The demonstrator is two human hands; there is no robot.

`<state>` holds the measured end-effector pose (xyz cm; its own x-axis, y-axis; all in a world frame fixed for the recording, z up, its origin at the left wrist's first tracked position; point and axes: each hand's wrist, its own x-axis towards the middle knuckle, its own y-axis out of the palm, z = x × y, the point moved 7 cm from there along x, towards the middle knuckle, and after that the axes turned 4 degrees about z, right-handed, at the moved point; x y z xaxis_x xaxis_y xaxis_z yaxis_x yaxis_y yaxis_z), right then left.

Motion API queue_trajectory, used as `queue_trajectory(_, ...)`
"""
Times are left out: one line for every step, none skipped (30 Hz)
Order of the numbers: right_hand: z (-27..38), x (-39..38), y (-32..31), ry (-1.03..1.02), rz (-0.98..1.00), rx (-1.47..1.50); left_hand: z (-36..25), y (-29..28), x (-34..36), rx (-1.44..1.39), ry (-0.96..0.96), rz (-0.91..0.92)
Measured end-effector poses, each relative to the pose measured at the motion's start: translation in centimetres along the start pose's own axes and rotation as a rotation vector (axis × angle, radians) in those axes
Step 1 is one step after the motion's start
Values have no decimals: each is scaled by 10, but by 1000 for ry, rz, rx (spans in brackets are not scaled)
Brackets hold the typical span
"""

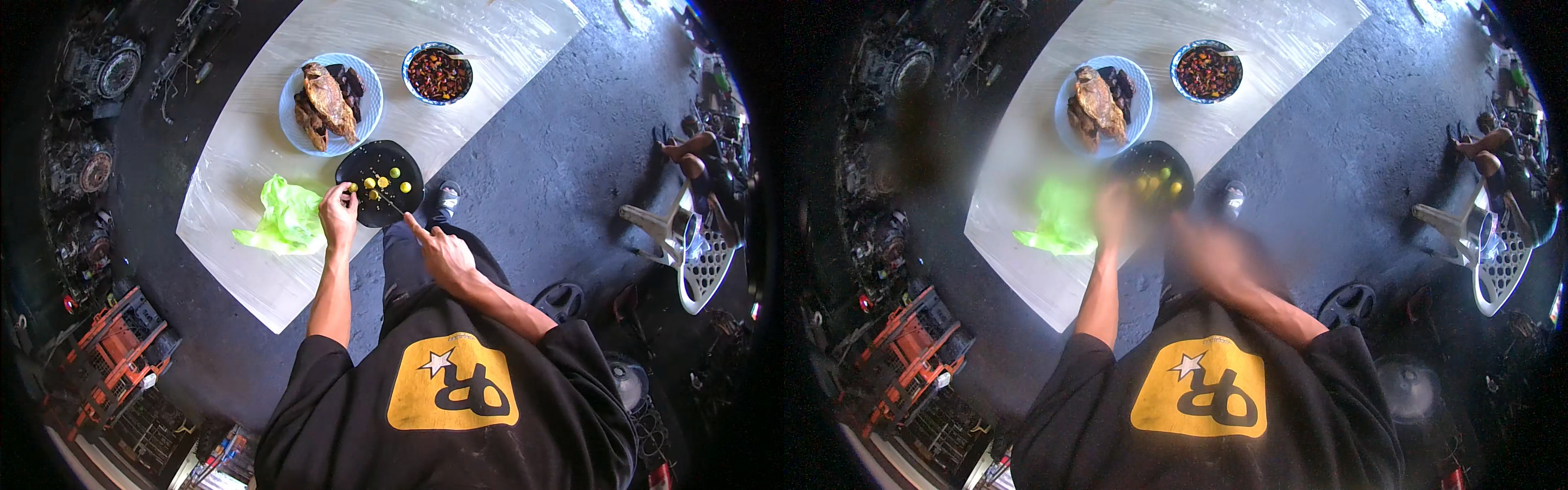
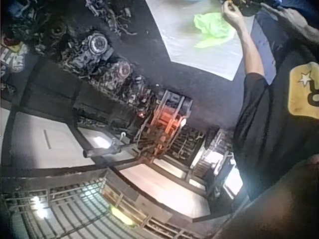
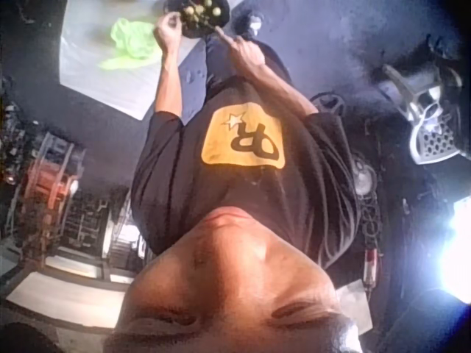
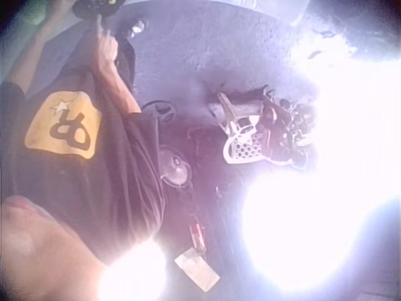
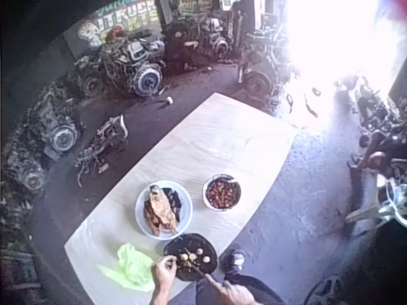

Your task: The person takes small yellow fruits from a green plastic bag and puts them into a black bowl, then uses a spoon to add sauce from a bowl onto the fruits while also holding a knife.

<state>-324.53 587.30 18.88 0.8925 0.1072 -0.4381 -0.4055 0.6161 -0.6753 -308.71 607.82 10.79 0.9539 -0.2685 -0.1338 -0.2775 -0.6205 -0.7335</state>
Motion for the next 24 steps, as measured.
queue_trajectory(0, 0, -5, 47, 50, -2, -5, 2, 2, -12, -13, 22)
queue_trajectory(0, 0, -10, 48, 51, -3, -9, 2, 3, -13, -14, 23)
queue_trajectory(-1, 0, -12, 64, 85, -15, -14, 2, 4, -32, 1, 23)
queue_trajectory(-2, -1, -11, 80, 120, -27, -18, 3, 5, -52, 15, 23)
queue_trajectory(-4, 0, -13, 81, 120, -28, -20, 3, 5, -39, -23, 15)
queue_trajectory(-6, 0, -15, 75, 103, -30, -21, 5, 5, -42, -23, 16)
queue_trajectory(-7, 0, -17, 69, 85, -32, -20, 6, 6, -130, -80, 19)
queue_trajectory(-6, 1, -24, 70, 83, -34, -15, 10, 7, -219, -136, 21)
queue_trajectory(-6, 0, -34, 97, 77, 11, -15, 12, 9, -222, -133, 22)
queue_trajectory(-7, -1, -40, 124, 70, 56, -9, 16, 11, -319, -198, 50)
queue_trajectory(-10, -3, -37, 132, 83, 28, -3, 20, 12, -414, -263, 84)
queue_trajectory(-13, -6, -30, 122, 89, 27, 18, 22, 9, -412, -270, 75)
queue_trajectory(-9, -7, -23, 12, 48, 14, 42, 20, 3, -387, -93, 36)
queue_trajectory(-12, -8, -19, -56, -14, 5, 36, 23, 8, -471, -179, 76)
queue_trajectory(-17, -6, -8, 20, 101, -19, 26, 21, 12, -547, -266, 111)
queue_trajectory(-16, -4, -9, 26, 99, -17, 14, 16, 13, -547, -264, 117)
queue_trajectory(-15, -2, -10, 52, 115, -1, 14, 14, 12, -546, -317, 112)
queue_trajectory(-16, -1, -11, 78, 133, 16, 15, 13, 10, -545, -370, 107)
queue_trajectory(-15, 0, -14, 80, 132, 18, 12, 12, 11, -555, -337, 98)
queue_trajectory(-14, 0, -19, 78, 114, 66, 9, 13, 11, -554, -338, 101)
queue_trajectory(-14, -1, -21, 77, 95, 115, 4, 14, 11, -498, -305, 124)
queue_trajectory(-15, -2, -17, 81, 96, 117, -1, 16, 12, -441, -271, 147)
queue_trajectory(-16, -1, -14, 73, 73, 117, -3, 18, 13, -376, -244, 150)
queue_trajectory(-18, -1, -12, 65, 51, 117, -3, 21, 12, -379, -244, 150)
